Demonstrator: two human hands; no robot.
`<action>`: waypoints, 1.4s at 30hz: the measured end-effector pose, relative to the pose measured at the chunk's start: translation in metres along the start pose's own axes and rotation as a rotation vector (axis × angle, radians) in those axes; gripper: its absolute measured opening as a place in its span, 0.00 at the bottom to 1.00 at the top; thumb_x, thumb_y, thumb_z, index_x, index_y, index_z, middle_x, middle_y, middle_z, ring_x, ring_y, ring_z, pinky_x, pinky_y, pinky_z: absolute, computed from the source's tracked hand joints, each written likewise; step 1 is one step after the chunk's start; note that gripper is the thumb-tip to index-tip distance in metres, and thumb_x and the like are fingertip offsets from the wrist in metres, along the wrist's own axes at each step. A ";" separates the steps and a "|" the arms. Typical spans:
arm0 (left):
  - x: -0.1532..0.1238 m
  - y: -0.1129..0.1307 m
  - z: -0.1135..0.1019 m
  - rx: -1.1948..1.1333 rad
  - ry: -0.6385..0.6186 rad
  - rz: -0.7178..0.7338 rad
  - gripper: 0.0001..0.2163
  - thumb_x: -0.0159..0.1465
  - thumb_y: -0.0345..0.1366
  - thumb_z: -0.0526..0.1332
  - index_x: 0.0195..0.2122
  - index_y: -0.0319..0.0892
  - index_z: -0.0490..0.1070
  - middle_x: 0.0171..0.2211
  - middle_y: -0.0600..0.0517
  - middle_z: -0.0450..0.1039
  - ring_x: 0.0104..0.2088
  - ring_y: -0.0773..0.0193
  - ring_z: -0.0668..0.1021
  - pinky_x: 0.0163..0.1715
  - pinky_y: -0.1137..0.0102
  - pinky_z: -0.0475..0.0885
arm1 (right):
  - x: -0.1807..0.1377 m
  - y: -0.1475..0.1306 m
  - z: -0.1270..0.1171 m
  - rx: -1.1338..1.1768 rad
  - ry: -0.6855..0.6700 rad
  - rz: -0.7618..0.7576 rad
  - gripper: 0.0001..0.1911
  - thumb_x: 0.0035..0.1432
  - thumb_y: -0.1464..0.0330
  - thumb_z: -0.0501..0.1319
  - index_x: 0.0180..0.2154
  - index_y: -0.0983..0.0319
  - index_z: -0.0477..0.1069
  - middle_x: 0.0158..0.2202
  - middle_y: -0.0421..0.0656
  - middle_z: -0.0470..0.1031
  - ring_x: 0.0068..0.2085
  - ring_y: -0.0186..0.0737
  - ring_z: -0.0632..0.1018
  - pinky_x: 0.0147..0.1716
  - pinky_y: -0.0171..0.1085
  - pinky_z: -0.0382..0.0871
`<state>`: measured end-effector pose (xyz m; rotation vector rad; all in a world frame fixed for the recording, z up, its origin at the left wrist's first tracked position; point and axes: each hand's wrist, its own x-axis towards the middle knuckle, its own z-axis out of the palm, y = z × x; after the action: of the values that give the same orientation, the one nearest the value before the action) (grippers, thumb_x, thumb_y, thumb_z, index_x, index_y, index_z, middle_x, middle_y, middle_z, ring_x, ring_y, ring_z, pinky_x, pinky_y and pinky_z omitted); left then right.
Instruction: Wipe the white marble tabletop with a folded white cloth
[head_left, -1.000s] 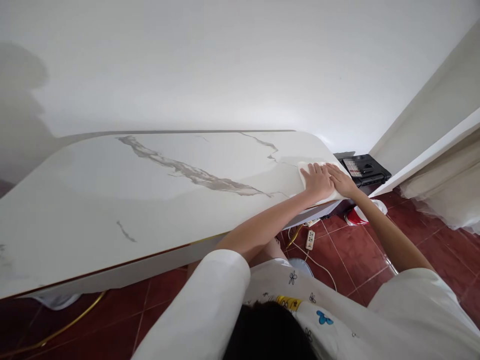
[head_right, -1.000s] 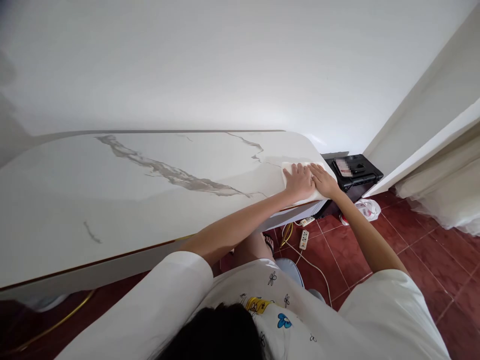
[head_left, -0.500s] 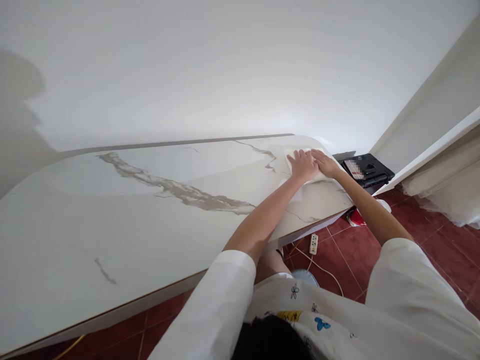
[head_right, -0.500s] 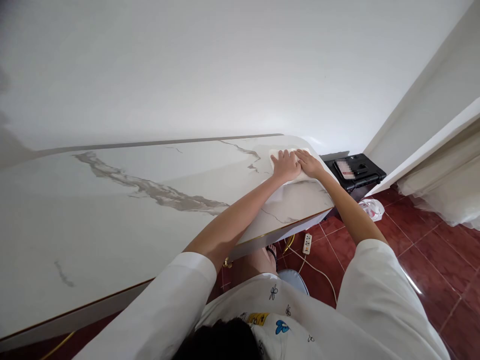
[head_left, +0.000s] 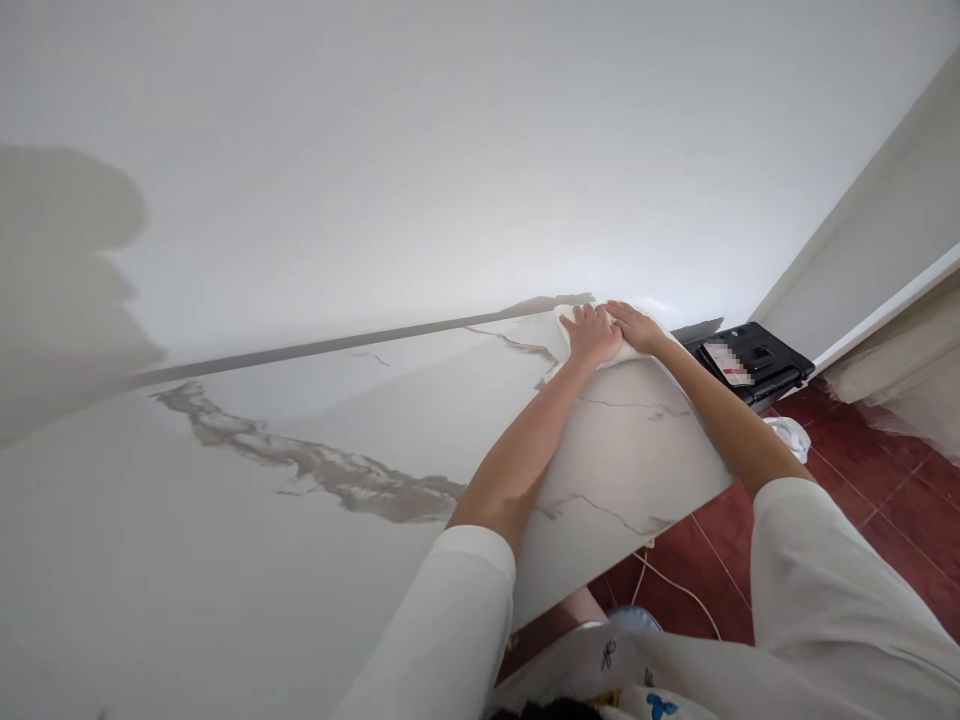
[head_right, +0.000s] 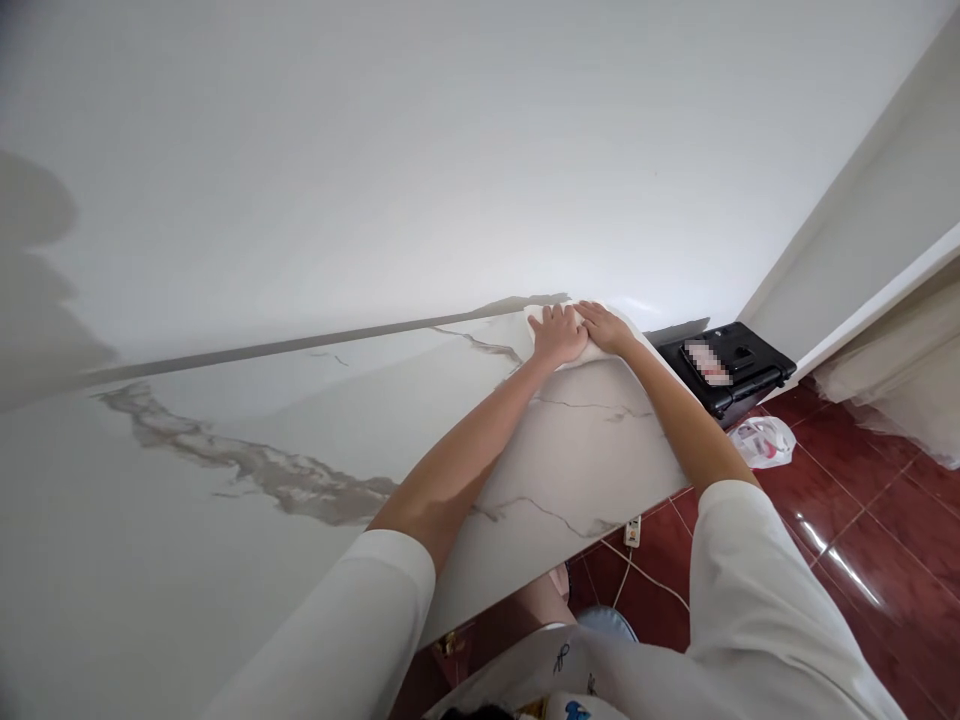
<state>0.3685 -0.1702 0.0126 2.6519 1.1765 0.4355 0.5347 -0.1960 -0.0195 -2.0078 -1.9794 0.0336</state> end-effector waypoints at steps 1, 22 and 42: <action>0.005 -0.003 0.001 -0.002 0.001 0.000 0.22 0.68 0.40 0.43 0.60 0.39 0.62 0.64 0.40 0.60 0.65 0.46 0.59 0.63 0.46 0.53 | 0.005 0.000 0.000 -0.001 0.003 0.002 0.29 0.67 0.65 0.42 0.67 0.60 0.57 0.69 0.40 0.57 0.70 0.43 0.56 0.71 0.49 0.47; 0.022 -0.057 -0.015 0.035 -0.015 -0.035 0.22 0.69 0.39 0.42 0.60 0.39 0.61 0.63 0.40 0.63 0.64 0.49 0.62 0.62 0.47 0.55 | 0.052 -0.060 0.008 0.051 -0.002 0.151 0.30 0.63 0.68 0.44 0.64 0.63 0.63 0.66 0.42 0.64 0.68 0.49 0.62 0.67 0.52 0.56; -0.045 -0.024 -0.016 0.108 0.004 -0.106 0.22 0.69 0.39 0.42 0.61 0.40 0.61 0.66 0.39 0.58 0.66 0.47 0.58 0.62 0.47 0.55 | -0.007 -0.063 0.006 0.098 -0.046 -0.008 0.29 0.67 0.63 0.42 0.67 0.58 0.57 0.70 0.39 0.57 0.70 0.46 0.56 0.70 0.51 0.49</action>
<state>0.3172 -0.1871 0.0123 2.6629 1.3711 0.3696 0.4718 -0.2022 -0.0109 -1.9533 -1.9733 0.1731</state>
